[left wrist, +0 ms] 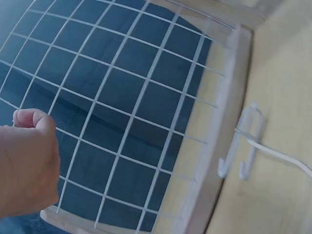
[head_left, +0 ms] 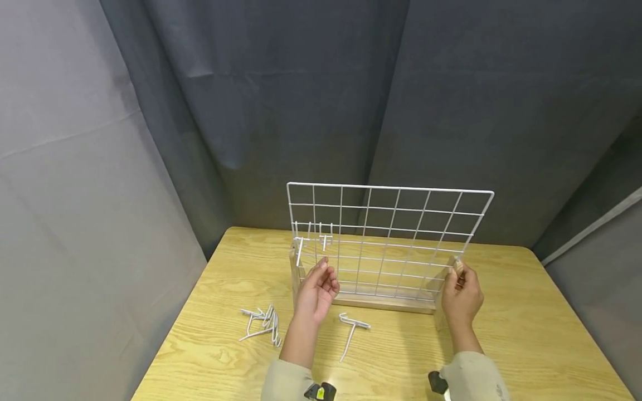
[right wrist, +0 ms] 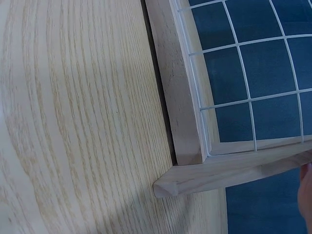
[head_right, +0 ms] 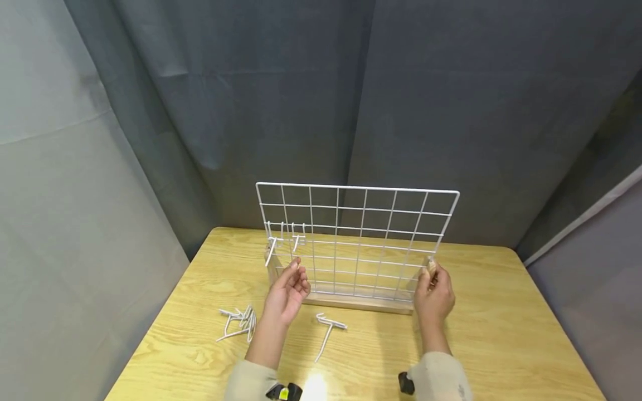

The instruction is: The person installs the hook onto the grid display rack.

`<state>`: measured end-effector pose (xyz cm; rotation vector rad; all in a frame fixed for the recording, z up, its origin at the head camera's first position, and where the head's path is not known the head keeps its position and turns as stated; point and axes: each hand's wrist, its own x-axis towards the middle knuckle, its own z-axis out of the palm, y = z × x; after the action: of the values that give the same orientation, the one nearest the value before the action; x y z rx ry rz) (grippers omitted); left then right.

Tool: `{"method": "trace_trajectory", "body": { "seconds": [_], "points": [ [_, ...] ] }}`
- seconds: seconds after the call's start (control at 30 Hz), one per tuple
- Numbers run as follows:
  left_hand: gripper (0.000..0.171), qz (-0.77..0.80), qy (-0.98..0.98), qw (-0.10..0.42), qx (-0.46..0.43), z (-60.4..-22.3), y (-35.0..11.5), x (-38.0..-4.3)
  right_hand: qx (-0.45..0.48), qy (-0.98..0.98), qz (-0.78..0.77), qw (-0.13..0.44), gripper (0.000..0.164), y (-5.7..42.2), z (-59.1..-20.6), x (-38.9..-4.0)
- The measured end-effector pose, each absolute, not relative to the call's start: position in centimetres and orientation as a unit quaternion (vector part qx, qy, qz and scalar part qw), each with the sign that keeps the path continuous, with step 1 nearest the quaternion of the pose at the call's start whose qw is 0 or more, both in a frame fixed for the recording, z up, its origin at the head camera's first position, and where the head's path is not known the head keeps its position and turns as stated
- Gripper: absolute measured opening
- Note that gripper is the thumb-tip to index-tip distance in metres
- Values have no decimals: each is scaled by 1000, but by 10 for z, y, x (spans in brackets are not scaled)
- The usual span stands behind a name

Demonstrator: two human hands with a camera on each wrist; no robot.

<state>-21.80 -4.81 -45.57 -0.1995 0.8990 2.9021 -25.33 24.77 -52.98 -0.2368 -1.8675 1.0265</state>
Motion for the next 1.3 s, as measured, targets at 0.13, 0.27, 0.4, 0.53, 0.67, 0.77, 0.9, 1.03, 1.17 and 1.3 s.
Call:
{"method": "trace_trajectory", "body": {
  "seconds": [0.13, 0.27, 0.4, 0.53, 0.67, 0.77, 0.9, 1.03, 1.17, 1.3],
  "points": [
    [28, 937, 343, 44, -46, -464, -50, -201, -94, -763, 419, 483, 22, 248, -529, -253],
    [23, 927, 372, 41, -34, -471, -52, -191, -88, -764, 420, 482, 21, 248, -529, -254],
    [26, 909, 413, 55, -21, -477, -54, -185, -92, -765, 420, 480, 21, 248, -529, -255],
    [33, 882, 467, 67, -16, -483, -55, -180, -95, -764, 420, 480, 20, 249, -527, -254],
    [33, 849, 522, 74, -25, -488, -57, -174, -98, -764, 419, 481, 20, 250, -526, -253],
    [34, 828, 554, 75, -38, -494, -58, -170, -98, -765, 417, 482, 20, 251, -527, -253],
    [37, 808, 583, 69, -45, -502, -59, -165, -97, -765, 416, 481, 20, 252, -528, -254],
    [34, 789, 611, 42, -37, -514, -57, -159, -97, -767, 416, 478, 21, 251, -529, -253],
    [26, 772, 635, -1, -35, -526, -52, -154, -97, -767, 416, 478, 21, 250, -529, -253],
    [28, 745, 665, -31, -35, -542, -46, -153, -95, -766, 416, 480, 21, 249, -530, -255]
  ]
}}
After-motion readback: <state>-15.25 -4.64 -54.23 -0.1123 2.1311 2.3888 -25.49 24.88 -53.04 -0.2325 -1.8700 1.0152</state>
